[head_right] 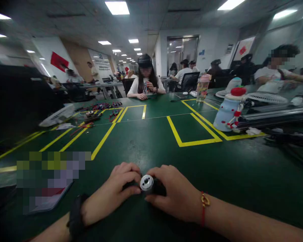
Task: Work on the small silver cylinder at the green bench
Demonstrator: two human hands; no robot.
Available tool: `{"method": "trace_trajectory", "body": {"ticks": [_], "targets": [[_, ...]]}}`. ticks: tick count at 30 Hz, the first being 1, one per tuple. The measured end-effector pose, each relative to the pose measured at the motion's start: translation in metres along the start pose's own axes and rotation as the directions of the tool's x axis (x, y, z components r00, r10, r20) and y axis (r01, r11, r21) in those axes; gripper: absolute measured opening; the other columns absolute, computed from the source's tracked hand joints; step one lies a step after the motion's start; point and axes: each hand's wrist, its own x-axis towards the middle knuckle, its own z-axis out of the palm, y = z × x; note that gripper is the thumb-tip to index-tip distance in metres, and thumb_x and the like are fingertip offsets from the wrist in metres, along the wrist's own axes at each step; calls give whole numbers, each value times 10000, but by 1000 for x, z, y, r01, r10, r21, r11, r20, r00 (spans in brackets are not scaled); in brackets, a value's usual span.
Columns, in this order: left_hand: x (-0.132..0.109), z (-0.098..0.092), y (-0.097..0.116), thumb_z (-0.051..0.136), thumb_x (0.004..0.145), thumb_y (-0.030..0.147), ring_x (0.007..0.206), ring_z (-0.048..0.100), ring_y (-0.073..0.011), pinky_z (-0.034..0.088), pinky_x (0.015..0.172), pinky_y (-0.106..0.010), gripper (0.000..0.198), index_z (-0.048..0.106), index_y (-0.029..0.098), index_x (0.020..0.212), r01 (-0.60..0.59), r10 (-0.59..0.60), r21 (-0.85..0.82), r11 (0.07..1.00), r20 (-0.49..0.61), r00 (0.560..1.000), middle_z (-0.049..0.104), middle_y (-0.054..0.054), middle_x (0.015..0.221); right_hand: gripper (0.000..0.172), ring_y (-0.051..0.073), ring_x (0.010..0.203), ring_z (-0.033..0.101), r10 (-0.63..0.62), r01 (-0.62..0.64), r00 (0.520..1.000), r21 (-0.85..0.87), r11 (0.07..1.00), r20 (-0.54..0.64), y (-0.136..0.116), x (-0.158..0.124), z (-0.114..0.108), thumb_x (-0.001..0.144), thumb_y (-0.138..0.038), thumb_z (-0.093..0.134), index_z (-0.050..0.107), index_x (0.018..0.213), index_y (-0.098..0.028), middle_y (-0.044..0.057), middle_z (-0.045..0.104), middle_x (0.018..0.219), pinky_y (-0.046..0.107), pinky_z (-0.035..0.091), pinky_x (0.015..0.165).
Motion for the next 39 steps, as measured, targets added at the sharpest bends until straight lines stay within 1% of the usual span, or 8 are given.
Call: {"method": "trace_trajectory", "body": {"ticks": [5,11,21,29,31,34,36,39], "targets": [[3,-18,-10,641,865,276,971,550,-220,403,896,-376,138,696,257,990,53,-122,-462,885,-122,985,632,-29,1021,760,161,1167,516,-121,132,988,114,985,-97,10,-1,8,767,-417,702,361,1432,-278,39,509,1321,358,429,1040],[10,-31,-45,539,905,412,798,598,-156,488,798,-344,259,598,208,1054,103,-410,-720,686,-266,872,587,-23,959,499,144,1056,588,-34,92,965,213,973,-259,22,2,-22,843,-444,623,500,1286,-249,53,577,1218,303,504,940],[-19,-35,-56,661,847,410,784,613,-151,496,717,-284,304,632,194,1058,159,-486,-721,675,-272,831,647,-18,916,712,268,792,596,417,-693,513,-76,716,-750,188,-109,-138,756,-673,542,512,1237,-149,186,570,1126,434,505,676],[-23,-34,-65,632,845,445,776,613,-162,500,733,-295,325,620,199,1056,178,-505,-682,709,-315,803,637,-2,866,835,403,1097,520,271,-765,462,-225,604,-844,217,-125,-148,734,-737,487,436,1312,-137,213,502,1233,565,432,915],[-22,-34,-62,628,843,446,769,611,-167,495,730,-298,324,620,194,1047,193,-506,-661,725,-322,800,637,-1,849,875,424,1264,385,51,-688,520,-383,616,-853,187,-108,-134,738,-724,512,405,1365,-124,212,431,1350,587,294,1067],[-20,-34,-57,630,843,440,769,606,-171,480,729,-295,312,624,195,1036,215,-497,-625,751,-320,807,637,3,831,658,297,1236,441,-115,-314,776,-539,782,-620,120,-67,-93,824,-629,523,502,1293,-168,131,489,1311,480,324,1093],[-20,-35,-55,625,850,440,775,603,-172,472,733,-293,306,625,203,1042,226,-488,-601,767,-317,813,636,7,826,536,193,1181,487,-13,-109,943,-341,934,-334,72,-35,-57,882,-580,503,526,1297,-241,68,499,1304,372,410,1030],[-22,-35,-54,608,861,443,793,604,-177,469,746,-298,303,625,212,1056,237,-476,-570,786,-314,822,637,6,841,536,157,1107,498,-16,13,999,-98,995,-30,19,3,-12,811,-604,607,584,1262,-314,25,527,1243,331,436,966]]}}
